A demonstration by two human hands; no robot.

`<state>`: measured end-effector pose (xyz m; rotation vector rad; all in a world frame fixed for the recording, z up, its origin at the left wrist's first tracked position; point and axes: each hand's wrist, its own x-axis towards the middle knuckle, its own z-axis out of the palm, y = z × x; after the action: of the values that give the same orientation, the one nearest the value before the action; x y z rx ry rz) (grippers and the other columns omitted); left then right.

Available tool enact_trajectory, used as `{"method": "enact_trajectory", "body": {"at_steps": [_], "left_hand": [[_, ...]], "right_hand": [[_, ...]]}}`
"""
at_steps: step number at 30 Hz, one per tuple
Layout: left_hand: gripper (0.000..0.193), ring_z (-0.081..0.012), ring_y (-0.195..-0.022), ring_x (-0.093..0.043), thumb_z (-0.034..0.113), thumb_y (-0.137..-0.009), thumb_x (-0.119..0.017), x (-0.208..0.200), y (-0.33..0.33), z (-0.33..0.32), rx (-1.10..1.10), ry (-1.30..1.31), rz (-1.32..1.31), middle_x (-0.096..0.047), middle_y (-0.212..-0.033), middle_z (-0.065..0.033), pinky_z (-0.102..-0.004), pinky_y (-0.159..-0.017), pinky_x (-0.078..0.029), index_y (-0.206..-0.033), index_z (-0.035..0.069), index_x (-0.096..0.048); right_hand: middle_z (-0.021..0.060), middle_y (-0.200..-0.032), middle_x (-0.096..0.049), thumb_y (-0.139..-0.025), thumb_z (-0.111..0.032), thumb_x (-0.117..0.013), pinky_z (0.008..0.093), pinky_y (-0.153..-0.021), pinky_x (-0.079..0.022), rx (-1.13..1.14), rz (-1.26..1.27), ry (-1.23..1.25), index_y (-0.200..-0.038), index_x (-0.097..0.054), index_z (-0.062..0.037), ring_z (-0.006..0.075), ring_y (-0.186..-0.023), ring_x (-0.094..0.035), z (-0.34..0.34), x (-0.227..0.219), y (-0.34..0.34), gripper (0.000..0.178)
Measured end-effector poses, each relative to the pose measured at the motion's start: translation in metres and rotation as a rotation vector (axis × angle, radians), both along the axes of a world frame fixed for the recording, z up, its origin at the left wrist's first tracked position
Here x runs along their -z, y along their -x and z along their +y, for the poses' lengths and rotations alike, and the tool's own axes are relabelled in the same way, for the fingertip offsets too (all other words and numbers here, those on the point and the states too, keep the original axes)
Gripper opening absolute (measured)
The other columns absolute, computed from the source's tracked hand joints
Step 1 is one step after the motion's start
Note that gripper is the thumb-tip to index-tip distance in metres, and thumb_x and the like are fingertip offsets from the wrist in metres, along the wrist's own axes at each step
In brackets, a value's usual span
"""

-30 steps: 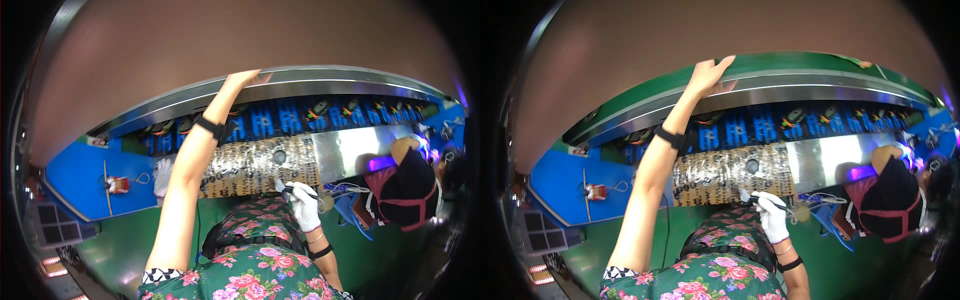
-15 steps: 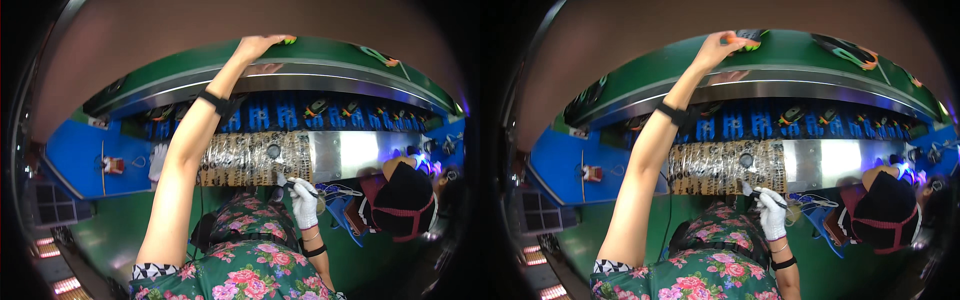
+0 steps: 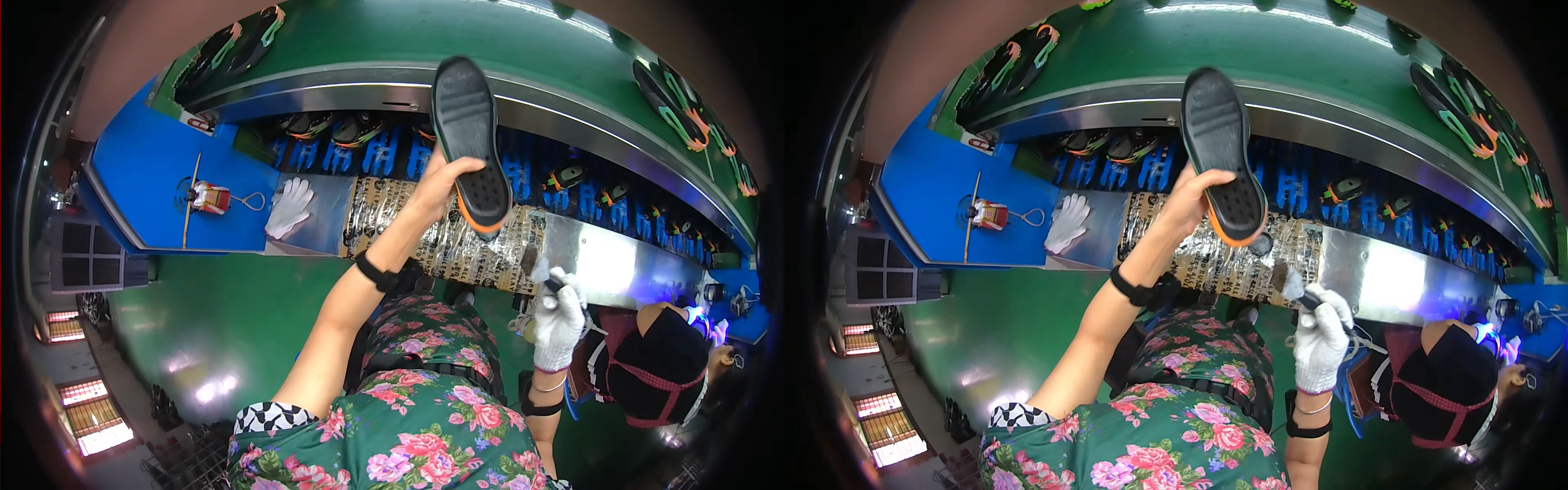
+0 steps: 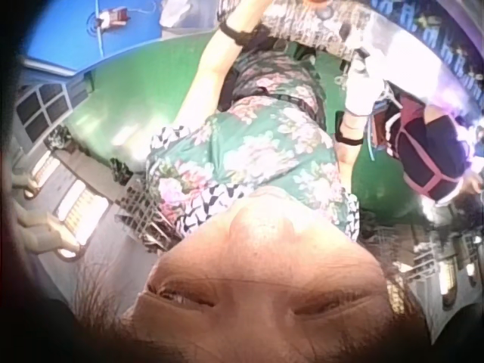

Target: Apply glue to the bottom surface of shoe soles using a manual brush applicator.

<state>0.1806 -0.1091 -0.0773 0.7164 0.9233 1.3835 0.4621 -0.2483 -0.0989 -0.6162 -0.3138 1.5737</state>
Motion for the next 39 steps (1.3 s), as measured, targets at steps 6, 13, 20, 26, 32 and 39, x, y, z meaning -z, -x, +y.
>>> {"method": "enact_trajectory", "body": {"at_steps": [6, 13, 20, 26, 32, 39], "left_hand": [[0.055, -0.0341, -0.110, -0.069, 0.014, -0.082, -0.054, 0.029, -0.023, -0.045, 0.367, 0.126, -0.497, -0.065, -0.127, -0.0279, -0.0448, -0.102, -0.054, -0.130, -0.011, -0.054], [0.078, -0.0334, -0.125, -0.060, 0.061, -0.094, -0.055, 0.011, -0.044, -0.099, 0.387, 0.150, -0.773, -0.060, -0.138, -0.0201, -0.0469, -0.111, -0.046, -0.142, -0.001, -0.051], [0.088, -0.0240, -0.126, -0.058, 0.079, -0.098, -0.021, 0.014, -0.055, -0.104, 0.224, 0.079, -0.868, -0.058, -0.141, -0.0069, -0.0417, -0.109, -0.047, -0.148, 0.012, -0.047], [0.095, -0.0237, -0.130, -0.055, 0.084, -0.094, -0.020, 0.025, -0.070, -0.112, 0.264, 0.057, -0.934, -0.055, -0.144, -0.0064, -0.0411, -0.110, -0.044, -0.150, 0.011, -0.044], [0.108, -0.0243, -0.128, -0.056, 0.091, -0.087, -0.019, 0.032, -0.081, -0.110, 0.157, 0.383, -0.191, -0.057, -0.141, -0.0098, -0.0401, -0.111, -0.043, -0.147, 0.006, -0.046], [0.113, -0.0255, -0.121, -0.058, 0.094, -0.082, -0.018, 0.038, -0.076, -0.097, 0.154, 0.134, -0.343, -0.060, -0.133, -0.0119, -0.0403, -0.106, -0.046, -0.142, 0.003, -0.049]], "right_hand": [[0.0252, -0.119, -0.068, -0.083, 0.007, -0.067, 0.0306, -0.076, -0.054, 0.093, -0.342, -0.238, -0.112, -0.068, 0.0054, 0.0240, -0.091, -0.067, 0.018, -0.053, 0.034, 0.029], [0.0208, -0.100, -0.074, -0.076, 0.010, -0.072, 0.0375, -0.085, -0.057, 0.076, -0.959, -0.568, -0.094, -0.072, 0.0041, 0.0298, -0.093, -0.072, 0.026, -0.091, 0.057, 0.019], [0.0155, -0.101, -0.076, -0.075, 0.001, -0.077, 0.0352, -0.078, -0.056, 0.217, -1.295, -0.802, -0.101, -0.077, -0.0010, 0.0281, -0.087, -0.071, 0.039, -0.090, 0.053, 0.026], [0.0118, -0.123, -0.072, -0.086, -0.012, -0.068, 0.0398, -0.091, -0.052, 0.353, -1.342, -0.947, -0.122, -0.074, -0.0087, 0.0305, -0.108, -0.067, 0.054, -0.075, 0.059, 0.037], [0.0130, -0.127, -0.070, -0.086, -0.012, -0.066, 0.0408, -0.095, -0.051, 0.144, -1.510, -0.886, -0.124, -0.073, -0.0097, 0.0300, -0.111, -0.067, 0.035, -0.076, 0.062, 0.039], [0.0143, -0.128, -0.069, -0.086, -0.011, -0.066, 0.0417, -0.096, -0.051, 0.113, -1.451, -0.834, -0.123, -0.073, -0.0088, 0.0300, -0.110, -0.067, 0.031, -0.089, 0.049, 0.038]]}}
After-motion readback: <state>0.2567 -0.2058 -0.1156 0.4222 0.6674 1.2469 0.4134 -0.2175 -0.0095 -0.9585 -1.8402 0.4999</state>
